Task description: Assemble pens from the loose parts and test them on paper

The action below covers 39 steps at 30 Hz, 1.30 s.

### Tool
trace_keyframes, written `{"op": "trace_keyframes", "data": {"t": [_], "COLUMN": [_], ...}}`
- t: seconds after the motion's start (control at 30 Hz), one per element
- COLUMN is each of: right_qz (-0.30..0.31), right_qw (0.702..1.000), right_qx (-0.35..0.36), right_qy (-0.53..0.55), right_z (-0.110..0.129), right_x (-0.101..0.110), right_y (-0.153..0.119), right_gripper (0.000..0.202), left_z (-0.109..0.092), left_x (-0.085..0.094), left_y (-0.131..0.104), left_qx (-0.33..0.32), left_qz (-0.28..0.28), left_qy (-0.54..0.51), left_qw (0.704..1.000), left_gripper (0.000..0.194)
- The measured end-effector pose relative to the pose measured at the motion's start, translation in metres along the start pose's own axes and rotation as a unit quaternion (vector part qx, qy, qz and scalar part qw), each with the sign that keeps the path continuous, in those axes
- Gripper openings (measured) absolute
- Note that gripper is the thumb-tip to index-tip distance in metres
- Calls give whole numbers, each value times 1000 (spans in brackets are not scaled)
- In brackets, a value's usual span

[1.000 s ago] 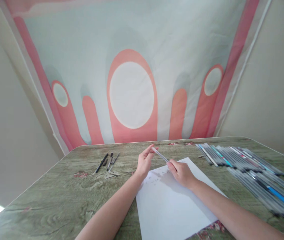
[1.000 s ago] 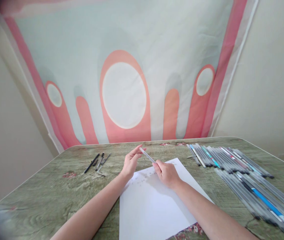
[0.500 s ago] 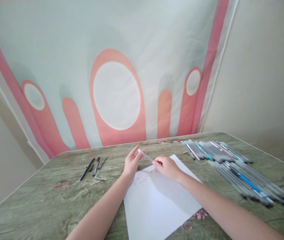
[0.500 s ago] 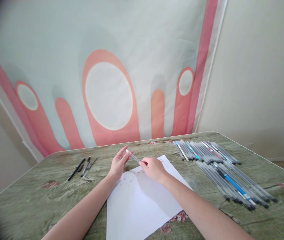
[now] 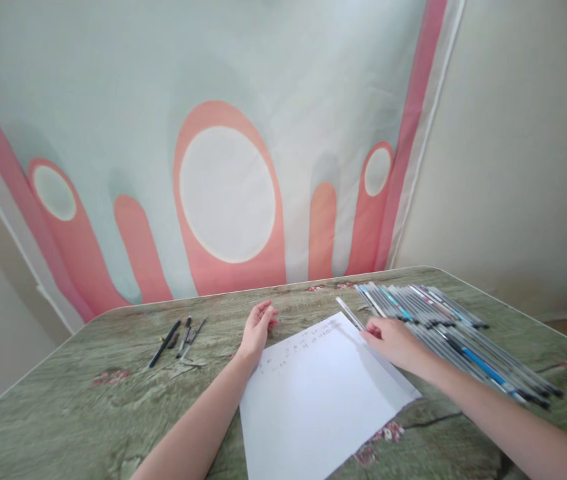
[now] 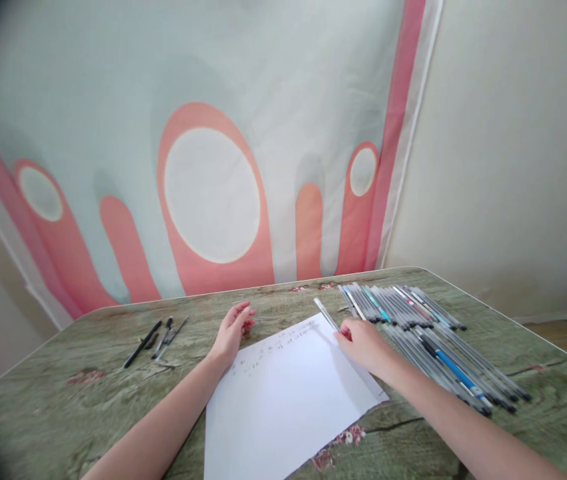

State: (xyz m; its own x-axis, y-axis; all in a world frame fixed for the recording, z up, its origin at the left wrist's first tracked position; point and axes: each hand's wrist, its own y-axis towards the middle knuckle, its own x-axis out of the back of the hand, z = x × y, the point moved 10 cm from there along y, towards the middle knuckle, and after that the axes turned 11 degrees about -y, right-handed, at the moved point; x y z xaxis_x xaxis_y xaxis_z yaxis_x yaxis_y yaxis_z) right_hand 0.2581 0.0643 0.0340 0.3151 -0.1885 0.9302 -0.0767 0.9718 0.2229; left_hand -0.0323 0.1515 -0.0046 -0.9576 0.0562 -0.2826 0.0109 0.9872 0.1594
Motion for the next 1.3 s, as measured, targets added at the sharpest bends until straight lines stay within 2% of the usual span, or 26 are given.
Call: {"op": "trace_keyframes", "data": {"t": [0.17, 0.33, 0.6, 0.77, 1.03, 1.3], "right_qz": [-7, 23, 76, 92, 107, 110], "right_qw": [997, 992, 979, 973, 962, 955], "right_qx": [-17, -40, -90, -94, -108, -103], "right_qy": [-76, -117, -166, -191, -228, -254], "right_z": [-47, -75, -91, -101, -98, -107], "right_x": [-7, -6, 0, -1, 0, -6], "right_y": [-45, -63, -67, -67, -67, -66], "right_gripper": [23, 18, 16, 17, 20, 22], "left_z": [-1, -4, -3, -3, -1, -2], "left_x": [-3, -6, -6, -7, -7, -8], "left_y": [-1, -2, -2, -2, -1, -2], "left_qx": [8, 12, 11, 12, 13, 13], "left_qz": [6, 8, 12, 17, 26, 24], "left_qy": [9, 16, 22, 15, 14, 17], "left_qw": [1000, 1000, 1000, 1000, 999, 999], "left_gripper": [47, 47, 47, 46, 43, 44]}}
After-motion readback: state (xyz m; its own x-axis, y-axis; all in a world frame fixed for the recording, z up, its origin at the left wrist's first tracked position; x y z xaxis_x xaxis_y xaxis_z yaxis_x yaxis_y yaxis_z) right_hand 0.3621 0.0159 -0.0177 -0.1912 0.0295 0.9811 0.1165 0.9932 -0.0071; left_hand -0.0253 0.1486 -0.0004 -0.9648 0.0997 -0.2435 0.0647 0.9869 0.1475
